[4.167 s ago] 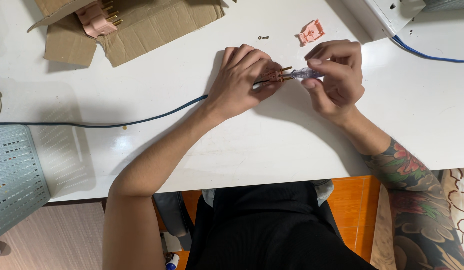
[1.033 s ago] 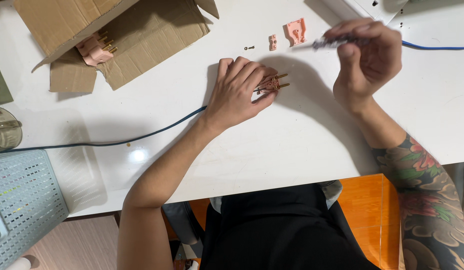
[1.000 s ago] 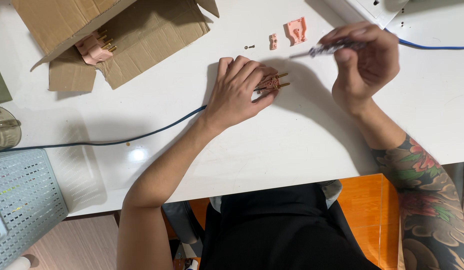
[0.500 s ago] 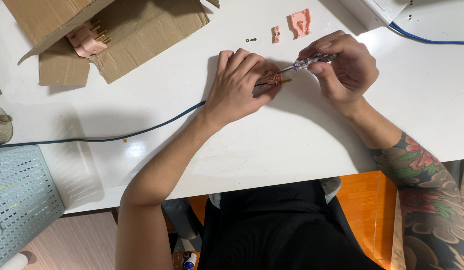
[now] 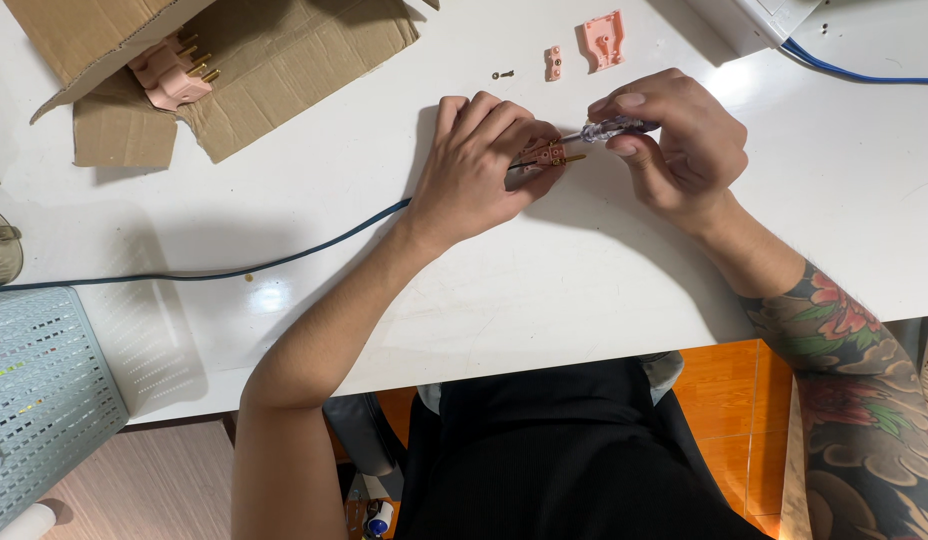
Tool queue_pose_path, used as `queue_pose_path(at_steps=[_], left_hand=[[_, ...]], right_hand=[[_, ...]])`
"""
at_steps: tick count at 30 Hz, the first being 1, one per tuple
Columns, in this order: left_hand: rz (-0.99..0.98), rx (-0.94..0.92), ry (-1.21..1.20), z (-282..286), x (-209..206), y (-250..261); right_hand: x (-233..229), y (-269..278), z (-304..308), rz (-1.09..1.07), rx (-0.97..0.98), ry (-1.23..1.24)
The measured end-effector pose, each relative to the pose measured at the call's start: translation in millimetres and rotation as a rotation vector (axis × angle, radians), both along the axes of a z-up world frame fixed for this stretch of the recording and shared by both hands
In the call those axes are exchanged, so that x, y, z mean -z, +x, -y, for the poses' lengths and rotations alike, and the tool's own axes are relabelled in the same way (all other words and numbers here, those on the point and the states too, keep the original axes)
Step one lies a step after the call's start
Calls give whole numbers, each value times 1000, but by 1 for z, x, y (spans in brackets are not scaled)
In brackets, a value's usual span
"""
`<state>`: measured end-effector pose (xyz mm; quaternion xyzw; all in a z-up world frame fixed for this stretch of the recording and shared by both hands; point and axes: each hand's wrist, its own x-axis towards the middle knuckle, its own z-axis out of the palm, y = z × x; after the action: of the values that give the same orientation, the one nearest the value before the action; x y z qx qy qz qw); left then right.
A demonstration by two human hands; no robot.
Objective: The person assembles a three-prong electrical plug by connecting wires to the terminals using a screwdriver. They tighten the screws to secure the wires, then attach the outer casing to complete the assembly.
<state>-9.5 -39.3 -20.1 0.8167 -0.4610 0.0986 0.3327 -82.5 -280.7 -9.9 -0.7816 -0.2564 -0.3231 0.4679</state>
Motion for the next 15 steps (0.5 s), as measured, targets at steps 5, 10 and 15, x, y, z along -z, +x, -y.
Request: queue_pose_path(at_steps=[5, 10, 15], left_hand=[[-7, 3, -15, 0, 4, 0], [-20, 13, -18, -1, 9, 1], [-20, 26, -63, -1, 7, 1]], right_hand=[[-7, 0, 3, -4, -22, -75], [-8, -3, 2, -27, -70, -89], [-20, -1, -2, -93, -61, -119]])
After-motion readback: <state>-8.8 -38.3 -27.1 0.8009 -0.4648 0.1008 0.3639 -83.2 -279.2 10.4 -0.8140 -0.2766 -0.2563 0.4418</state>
